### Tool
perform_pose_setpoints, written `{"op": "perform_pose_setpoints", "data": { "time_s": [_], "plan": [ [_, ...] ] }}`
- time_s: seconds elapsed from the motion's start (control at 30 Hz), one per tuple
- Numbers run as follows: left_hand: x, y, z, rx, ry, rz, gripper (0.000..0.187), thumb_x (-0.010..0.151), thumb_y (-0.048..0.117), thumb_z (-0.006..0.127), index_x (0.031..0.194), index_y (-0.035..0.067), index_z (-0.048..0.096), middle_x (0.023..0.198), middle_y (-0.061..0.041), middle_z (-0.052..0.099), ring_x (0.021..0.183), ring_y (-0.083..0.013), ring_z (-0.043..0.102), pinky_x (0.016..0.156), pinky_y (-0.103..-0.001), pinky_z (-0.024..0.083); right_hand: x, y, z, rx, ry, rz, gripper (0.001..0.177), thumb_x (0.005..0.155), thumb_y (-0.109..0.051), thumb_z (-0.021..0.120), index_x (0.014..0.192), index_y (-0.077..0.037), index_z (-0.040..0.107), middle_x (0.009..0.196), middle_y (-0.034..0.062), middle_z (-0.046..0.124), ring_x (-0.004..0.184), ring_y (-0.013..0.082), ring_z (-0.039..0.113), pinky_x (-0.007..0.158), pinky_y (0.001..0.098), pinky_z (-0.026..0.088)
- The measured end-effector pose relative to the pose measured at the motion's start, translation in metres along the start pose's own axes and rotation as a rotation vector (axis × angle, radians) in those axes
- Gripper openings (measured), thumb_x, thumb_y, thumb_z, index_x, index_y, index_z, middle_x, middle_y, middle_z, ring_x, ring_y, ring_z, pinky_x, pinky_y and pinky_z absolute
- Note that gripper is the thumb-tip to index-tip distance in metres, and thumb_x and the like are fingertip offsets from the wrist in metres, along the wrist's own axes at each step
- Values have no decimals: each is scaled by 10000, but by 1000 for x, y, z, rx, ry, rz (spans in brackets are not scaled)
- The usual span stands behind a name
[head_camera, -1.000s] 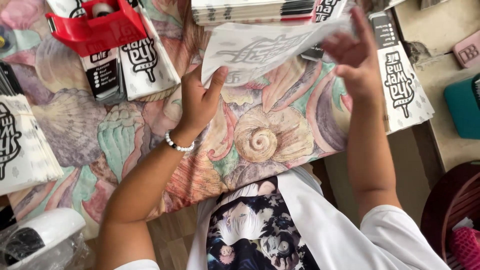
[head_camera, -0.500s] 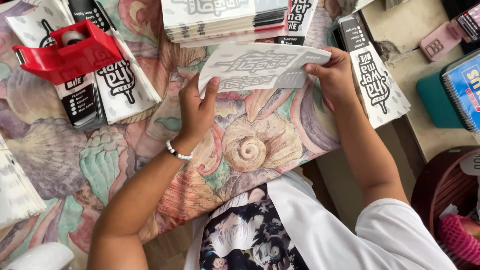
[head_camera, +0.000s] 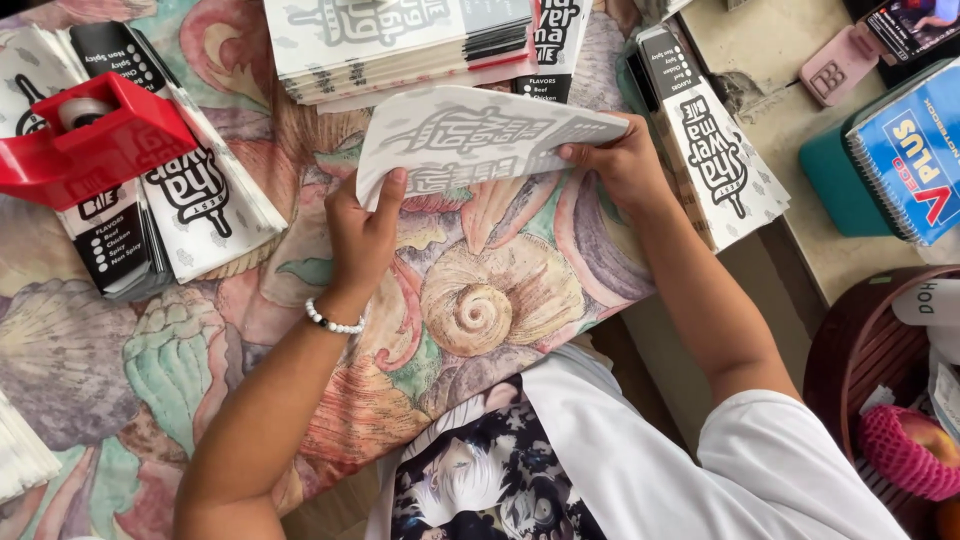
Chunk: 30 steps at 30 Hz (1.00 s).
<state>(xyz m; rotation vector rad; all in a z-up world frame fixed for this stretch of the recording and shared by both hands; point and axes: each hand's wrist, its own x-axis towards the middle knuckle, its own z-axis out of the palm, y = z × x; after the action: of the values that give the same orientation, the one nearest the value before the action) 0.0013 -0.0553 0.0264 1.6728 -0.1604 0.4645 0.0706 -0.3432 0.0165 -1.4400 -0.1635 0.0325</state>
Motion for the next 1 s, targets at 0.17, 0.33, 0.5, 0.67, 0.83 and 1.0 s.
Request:
{"op": "perform_pose_setpoints", "data": {
  "time_s": [0.17, 0.33, 0.5, 0.67, 0.83, 1.0],
  "plan": [
    [-4, -17, -3, 27, -39, 49, 255, 1061, 222, 614, 1067, -18, 700, 941, -132, 734, 932, -209, 684, 790, -375, 572, -2, -14, -12, -54, -88, -164, 402, 841, -23, 836, 1186, -39, 631, 1097, 116, 682, 1055, 202, 679, 931, 303, 594],
    [-6, -28, -4, 24, -83, 63, 324, 1072, 280, 566, 1194, 1, 678, 1077, -121, 747, 1014, -245, 725, 790, -319, 603, 4, -67, 17, -659, -21, -762, 501, 1040, -328, 689, 1286, 104, 624, 1232, 251, 642, 1152, 360, 640, 962, 432, 557],
    [-8, -30, -3, -9, -88, 22, 325, 1061, 303, 583, 1169, 14, 688, 1046, -111, 753, 983, -231, 725, 769, -311, 592, 14, -86, 41, -828, -214, -925, 250, 1054, -103, 778, 1190, 101, 726, 1024, 201, 616, 922, 337, 603, 790, 427, 493],
    [-6, -25, -5, 13, -89, 49, 359, 1060, 321, 573, 1149, -5, 693, 1023, -118, 756, 959, -232, 729, 746, -309, 582, 13, -81, 47, -816, -227, -899, 69, 1059, 22, 767, 1087, 84, 759, 978, 173, 629, 863, 298, 607, 732, 385, 483],
    [-14, -19, -6, -21, -112, 33, 365, 1071, 321, 543, 1148, -8, 683, 1035, -139, 756, 1000, -273, 753, 714, -253, 636, 7, -97, 49, -815, -261, -844, 17, 1049, 104, 752, 1036, 105, 741, 965, 186, 634, 840, 288, 626, 702, 361, 505],
    [-44, 33, -29, -165, -352, -449, 416, 1003, 405, 607, 781, 63, 690, 650, -6, 692, 596, -124, 727, 361, -122, 404, -11, -142, 57, -955, -409, -585, 63, 1055, 41, 738, 1005, 47, 775, 916, 129, 695, 742, 228, 631, 641, 329, 463]
  ]
}}
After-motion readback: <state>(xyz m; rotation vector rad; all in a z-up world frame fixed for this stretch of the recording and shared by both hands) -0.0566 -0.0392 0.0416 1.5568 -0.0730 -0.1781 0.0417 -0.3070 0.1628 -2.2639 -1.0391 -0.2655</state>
